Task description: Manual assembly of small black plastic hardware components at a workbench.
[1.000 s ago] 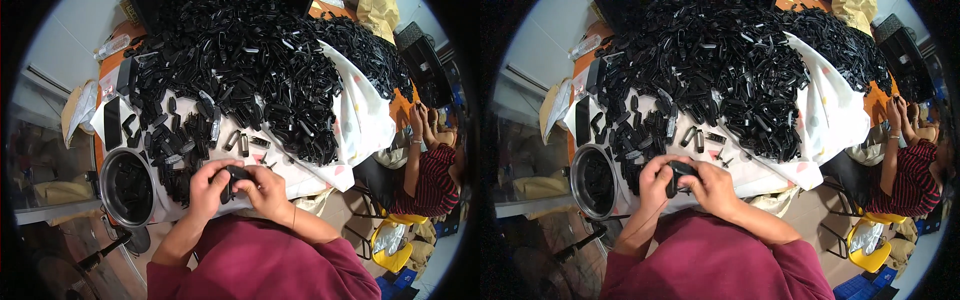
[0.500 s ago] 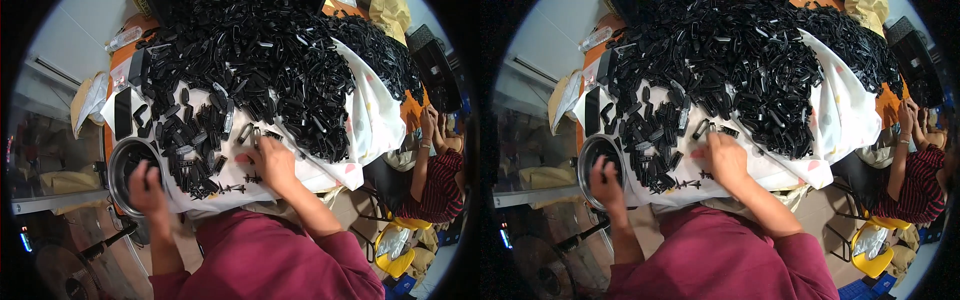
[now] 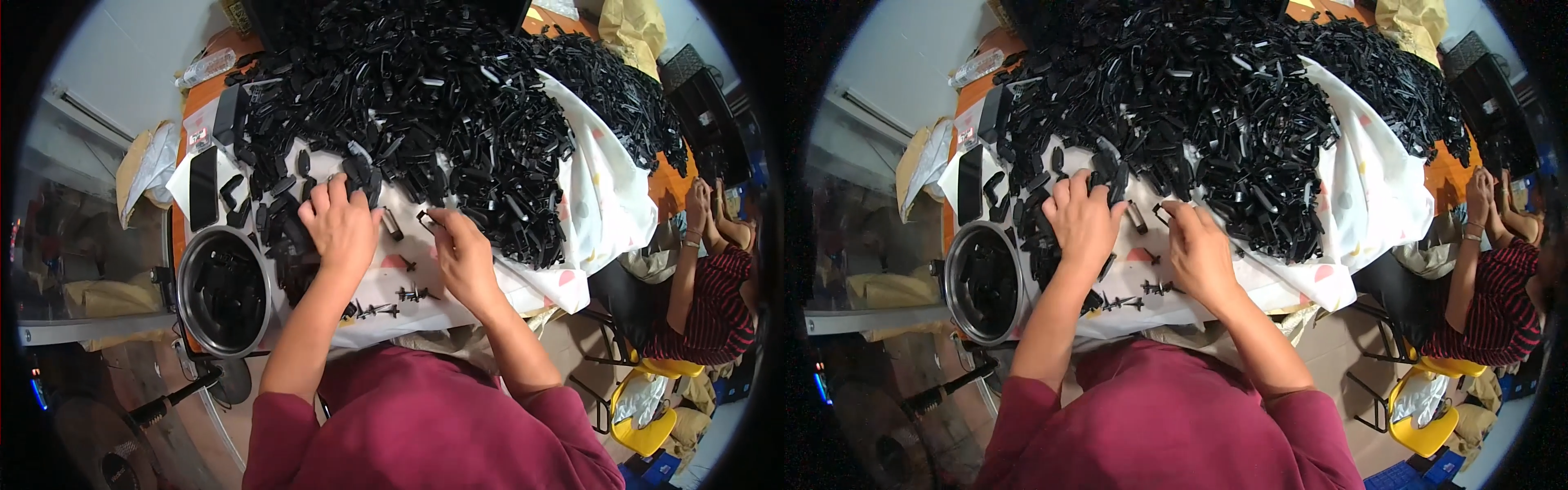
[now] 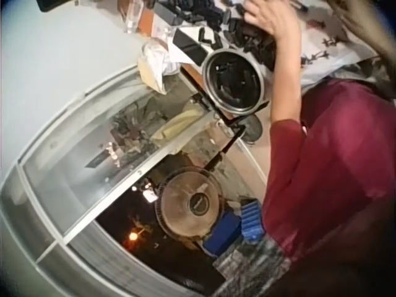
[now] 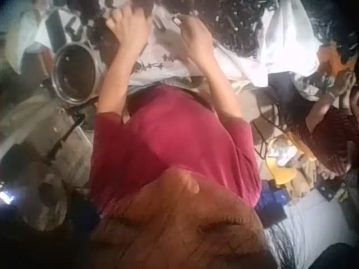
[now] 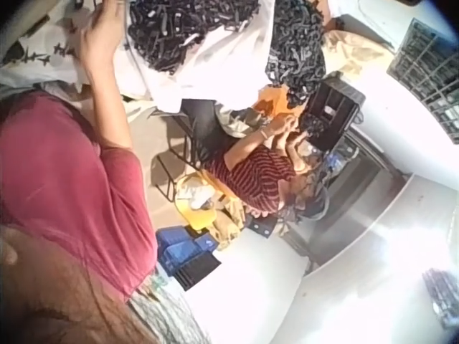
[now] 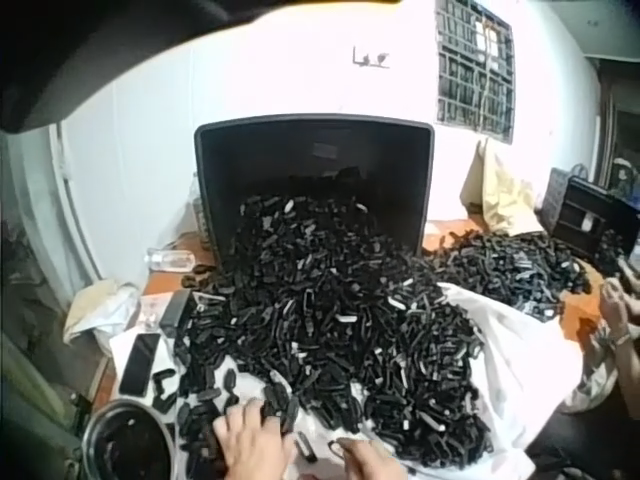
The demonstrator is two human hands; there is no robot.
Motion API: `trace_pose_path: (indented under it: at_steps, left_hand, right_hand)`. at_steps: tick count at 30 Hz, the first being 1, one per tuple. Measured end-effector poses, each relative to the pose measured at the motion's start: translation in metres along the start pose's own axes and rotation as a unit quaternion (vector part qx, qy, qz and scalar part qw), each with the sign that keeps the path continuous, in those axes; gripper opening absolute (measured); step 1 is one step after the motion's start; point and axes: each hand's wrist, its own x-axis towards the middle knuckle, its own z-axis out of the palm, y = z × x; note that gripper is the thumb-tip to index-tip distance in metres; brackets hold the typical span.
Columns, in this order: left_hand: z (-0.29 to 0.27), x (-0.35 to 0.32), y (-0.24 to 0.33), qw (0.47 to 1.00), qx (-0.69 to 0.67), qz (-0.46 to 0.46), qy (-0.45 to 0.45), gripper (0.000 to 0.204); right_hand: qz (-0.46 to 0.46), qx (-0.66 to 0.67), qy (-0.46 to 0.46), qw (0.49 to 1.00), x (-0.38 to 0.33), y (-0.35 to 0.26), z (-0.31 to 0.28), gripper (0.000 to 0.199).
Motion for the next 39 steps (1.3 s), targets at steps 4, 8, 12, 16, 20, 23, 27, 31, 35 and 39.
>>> trace_pose_path:
  at_steps: [4, 8, 12, 16, 20, 23, 27, 31, 35, 39]
  left_hand:
    - [0.000, 0.003, 0.002, 0.990, -0.114, 0.078, -0.026, 0.015]
    - [-0.033, -0.005, 0.013, 0.868, -0.459, 0.034, -0.187, 0.023]
    - [-0.025, -0.019, 0.004, 0.631, -0.754, -0.078, -0.163, 0.032]
    - [-0.030, -0.014, 0.001, 0.726, -0.682, 0.011, -0.089, 0.031]
    - [-0.044, -0.011, 0.006, 0.809, -0.580, 0.077, -0.056, 0.032]
    - [-0.044, -0.014, 0.004, 0.829, -0.549, 0.091, -0.054, 0.033]
    - [-0.048, -0.022, 0.007, 0.900, -0.397, 0.177, -0.025, 0.030]
    - [-0.034, -0.032, 0.006, 0.808, -0.578, 0.059, -0.099, 0.031]
    - [-0.013, -0.049, 0.024, 0.620, -0.761, -0.153, -0.112, 0.032]
    - [-0.010, -0.066, 0.020, 0.563, -0.776, -0.257, -0.124, 0.032]
  right_hand:
    - [0.189, 0.290, -0.024, 0.938, -0.001, -0.007, -0.023, 0.020]
    - [0.187, 0.474, -0.077, 0.857, 0.006, -0.020, -0.031, 0.017]
    - [0.222, 0.511, -0.097, 0.825, 0.007, -0.027, -0.028, 0.013]
    - [0.229, 0.583, -0.087, 0.775, 0.003, -0.026, -0.028, 0.010]
    - [0.241, 0.527, -0.078, 0.811, 0.003, -0.034, -0.037, 0.008]
    - [0.262, 0.470, -0.077, 0.840, 0.004, -0.033, -0.043, 0.008]
    - [0.311, 0.431, -0.159, 0.832, 0.005, -0.020, -0.047, 0.007]
    - [0.311, 0.427, -0.167, 0.833, 0.001, -0.021, -0.043, 0.008]
    - [0.237, 0.332, -0.081, 0.909, -0.007, -0.030, -0.027, 0.007]
    - [0.166, 0.277, -0.044, 0.946, -0.023, -0.021, -0.003, 0.008]
